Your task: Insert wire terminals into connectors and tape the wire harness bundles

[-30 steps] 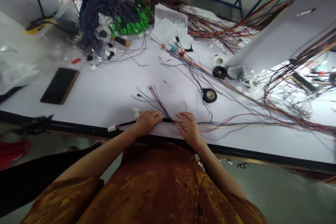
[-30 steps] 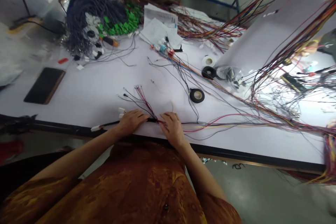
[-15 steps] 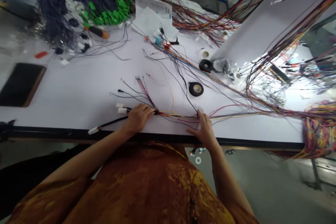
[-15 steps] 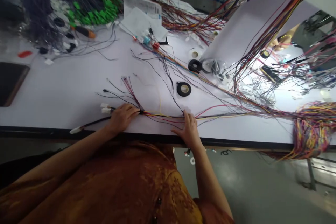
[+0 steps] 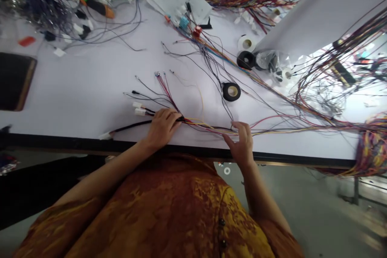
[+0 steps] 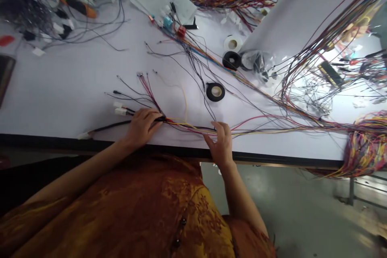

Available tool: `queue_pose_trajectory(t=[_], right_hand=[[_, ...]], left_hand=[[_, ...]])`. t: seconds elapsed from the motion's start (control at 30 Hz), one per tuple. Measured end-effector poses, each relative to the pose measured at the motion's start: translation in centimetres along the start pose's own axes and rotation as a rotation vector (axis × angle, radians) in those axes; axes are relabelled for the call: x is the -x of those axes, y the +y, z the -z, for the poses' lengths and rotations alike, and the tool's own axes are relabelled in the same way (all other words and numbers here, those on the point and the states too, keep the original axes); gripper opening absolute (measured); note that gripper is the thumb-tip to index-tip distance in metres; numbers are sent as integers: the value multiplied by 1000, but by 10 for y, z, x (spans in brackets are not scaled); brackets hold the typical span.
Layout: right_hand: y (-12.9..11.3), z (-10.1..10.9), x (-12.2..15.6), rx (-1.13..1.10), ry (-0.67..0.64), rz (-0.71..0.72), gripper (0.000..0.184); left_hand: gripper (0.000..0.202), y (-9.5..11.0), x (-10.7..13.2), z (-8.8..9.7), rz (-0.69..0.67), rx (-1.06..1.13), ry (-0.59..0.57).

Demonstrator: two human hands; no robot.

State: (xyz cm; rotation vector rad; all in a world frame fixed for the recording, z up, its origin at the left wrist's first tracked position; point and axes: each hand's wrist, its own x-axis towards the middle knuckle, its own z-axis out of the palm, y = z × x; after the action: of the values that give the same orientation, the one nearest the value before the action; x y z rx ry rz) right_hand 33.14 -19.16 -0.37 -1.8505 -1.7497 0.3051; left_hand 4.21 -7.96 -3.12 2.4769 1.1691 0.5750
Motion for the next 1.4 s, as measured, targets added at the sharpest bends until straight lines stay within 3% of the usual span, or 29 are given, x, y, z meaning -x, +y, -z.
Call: queue_pose_trajectory(t=[0.1,0.37,0.63,0.8,0.9,1.0,1.23,1.4], right_hand=[[-20,-10,-3,-14,-97,89,21],[-40,-50,-23,-50,-343,7,25],[-26,-48,-42,-206,-395,-4,16],[-25,-40,-46,-273,-471,11,19],[-35,-36,-46,-222,-457,36,23],[-53,-44,-53,-140,-345,81,23],[-92,-109,-96,-50,-313,106,26],[-95,-127,-123,41,-259,79,22]], left_hand=[[31,9,-2,-4,6,5,-44],[14,15,-11,-18,62,-40,-58],[29,-5,-11,-11,-54,53,-120],[30,-15,5,2,-23,-88,-63],[36,-14,16,5,6,-159,-31],[43,-11,24,2,33,-149,-26],[40,-15,33,-5,-57,-133,-65],[40,-18,33,-1,-61,-116,-47]])
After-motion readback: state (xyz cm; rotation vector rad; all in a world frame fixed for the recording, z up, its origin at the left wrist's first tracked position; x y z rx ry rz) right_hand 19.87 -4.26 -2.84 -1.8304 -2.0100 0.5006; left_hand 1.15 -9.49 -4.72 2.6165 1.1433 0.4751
